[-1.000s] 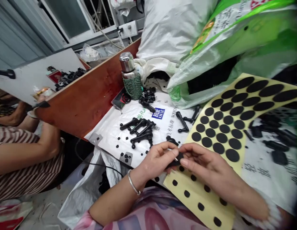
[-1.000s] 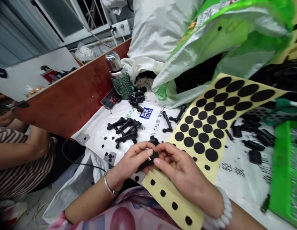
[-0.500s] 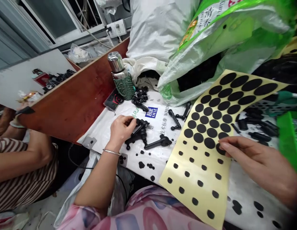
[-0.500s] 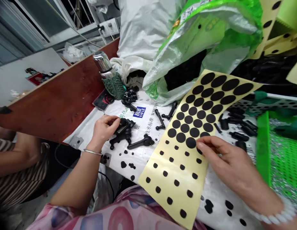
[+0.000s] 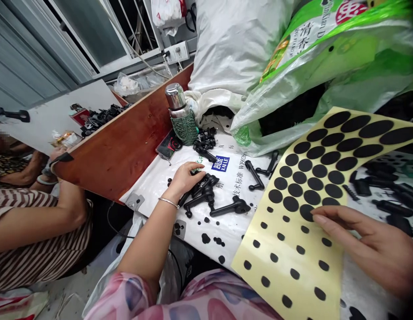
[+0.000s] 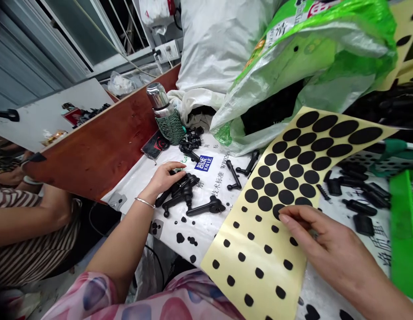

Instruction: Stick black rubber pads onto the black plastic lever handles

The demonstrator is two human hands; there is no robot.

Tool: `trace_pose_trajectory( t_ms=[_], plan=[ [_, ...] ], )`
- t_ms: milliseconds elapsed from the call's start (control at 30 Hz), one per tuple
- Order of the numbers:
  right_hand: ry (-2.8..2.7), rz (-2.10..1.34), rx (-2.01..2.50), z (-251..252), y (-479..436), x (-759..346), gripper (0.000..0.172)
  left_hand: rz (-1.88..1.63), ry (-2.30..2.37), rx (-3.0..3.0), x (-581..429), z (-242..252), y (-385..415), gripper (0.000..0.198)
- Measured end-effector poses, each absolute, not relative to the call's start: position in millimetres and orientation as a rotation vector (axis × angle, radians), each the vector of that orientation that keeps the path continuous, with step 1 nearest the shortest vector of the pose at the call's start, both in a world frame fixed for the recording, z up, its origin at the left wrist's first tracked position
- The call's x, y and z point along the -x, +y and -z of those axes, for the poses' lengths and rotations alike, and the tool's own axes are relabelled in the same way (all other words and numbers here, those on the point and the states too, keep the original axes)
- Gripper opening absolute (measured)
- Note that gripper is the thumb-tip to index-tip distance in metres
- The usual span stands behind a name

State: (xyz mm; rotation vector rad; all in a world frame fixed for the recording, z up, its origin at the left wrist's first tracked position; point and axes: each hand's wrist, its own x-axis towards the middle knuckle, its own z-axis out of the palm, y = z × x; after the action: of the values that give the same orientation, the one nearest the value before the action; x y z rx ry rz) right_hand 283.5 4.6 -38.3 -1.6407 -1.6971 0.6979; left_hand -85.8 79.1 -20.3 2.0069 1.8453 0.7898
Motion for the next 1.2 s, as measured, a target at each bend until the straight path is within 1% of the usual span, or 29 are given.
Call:
trace_pose_trajectory(
  t_ms=[100,200,367,500,600,667,733,833,933,1067,1200],
  plan=[
    [-1.772,-0.767,1.680,27,2,-282,0.019,-0.690,1.774,-1.945,86,20,86,0.028],
    [-1.780,-0.766,1.655,17,-1,-281,0.026,-0.631,1.747,-1.914,88,19,91,0.028],
    [-1.785,-0.720,1.650,14,-2,-285,0.027,-0.662,1.748,-1.966,89,22,100,0.027],
    [-1.921,-0.504,1.641,21,3,-290,0.027,-0.739,1.822,-2.029,87,18,96,0.033],
    [-2.101,-0.167,1.738,27,9,-292,0.030,-0.863,1.840,-2.159,73,3,81,0.034],
    [-2.180,0.015,1.797,30,10,-292,0.032,-0.977,1.767,-2.327,54,-8,64,0.032],
    [-2.225,0.096,1.820,34,9,-292,0.032,-1.025,1.569,-2.472,28,-16,46,0.029],
    [-2.270,0.167,1.832,39,4,-288,0.033,-0.886,1.172,-2.615,-19,-15,23,0.027],
    [-2.281,0.237,1.831,43,-2,-286,0.035,-0.574,0.960,-2.689,-62,-2,9,0.032],
    [-2.261,0.255,1.810,47,-5,-289,0.033,-0.286,0.912,-2.731,-97,20,2,0.050],
    [-2.233,0.194,1.819,48,-1,-296,0.028,-0.169,0.924,-2.667,-103,33,2,0.060]
  ],
)
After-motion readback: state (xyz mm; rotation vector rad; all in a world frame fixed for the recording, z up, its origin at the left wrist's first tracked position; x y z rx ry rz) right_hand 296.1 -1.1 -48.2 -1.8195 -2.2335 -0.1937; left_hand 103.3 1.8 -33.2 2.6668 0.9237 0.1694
